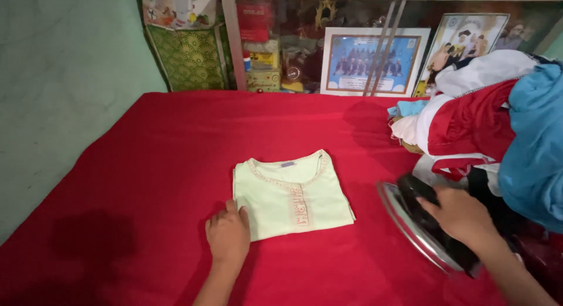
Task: Ironing and folding different pieces of clothing on a bed.
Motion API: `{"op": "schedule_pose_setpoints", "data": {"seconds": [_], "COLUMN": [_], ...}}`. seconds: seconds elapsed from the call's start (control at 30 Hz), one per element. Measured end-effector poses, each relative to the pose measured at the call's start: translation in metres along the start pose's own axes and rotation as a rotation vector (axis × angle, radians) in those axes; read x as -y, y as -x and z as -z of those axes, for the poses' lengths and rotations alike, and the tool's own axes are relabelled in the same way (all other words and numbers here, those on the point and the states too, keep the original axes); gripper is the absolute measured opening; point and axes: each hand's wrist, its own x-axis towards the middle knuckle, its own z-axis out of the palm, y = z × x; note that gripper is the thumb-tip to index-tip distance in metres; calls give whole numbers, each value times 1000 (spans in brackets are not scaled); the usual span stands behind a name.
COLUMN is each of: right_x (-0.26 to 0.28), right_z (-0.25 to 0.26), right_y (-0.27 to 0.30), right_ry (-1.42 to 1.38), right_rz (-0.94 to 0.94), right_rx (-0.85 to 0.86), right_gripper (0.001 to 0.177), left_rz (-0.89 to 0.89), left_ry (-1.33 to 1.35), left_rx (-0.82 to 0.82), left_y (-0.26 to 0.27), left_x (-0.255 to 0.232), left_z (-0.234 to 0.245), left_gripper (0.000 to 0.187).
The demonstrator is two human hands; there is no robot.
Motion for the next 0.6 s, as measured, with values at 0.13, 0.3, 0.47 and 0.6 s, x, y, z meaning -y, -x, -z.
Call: {"op": "schedule_pose_setpoints", "data": {"seconds": [0.13, 0.3, 0.47, 0.6], "right_x": [72, 150, 176, 177], "right_z": [15, 3, -18, -9], "right_y": [4, 10, 21, 32], "right_ry": [-42, -41, -54, -85], "right_rz": [81, 136, 168, 203], "right_rx": [-53, 11, -13, -22], "right_gripper": [45, 38, 32, 28], "left_rz": [27, 25, 22, 15], "left_ry": [-21, -6, 23, 31], "left_rx": [-5, 20, 43, 45], "left_y": [-2, -2, -3, -4], "left_x": [-1, 0, -1, 1], "left_z": [2, 5, 5, 6], "left_gripper": [24, 25, 26, 27]}}
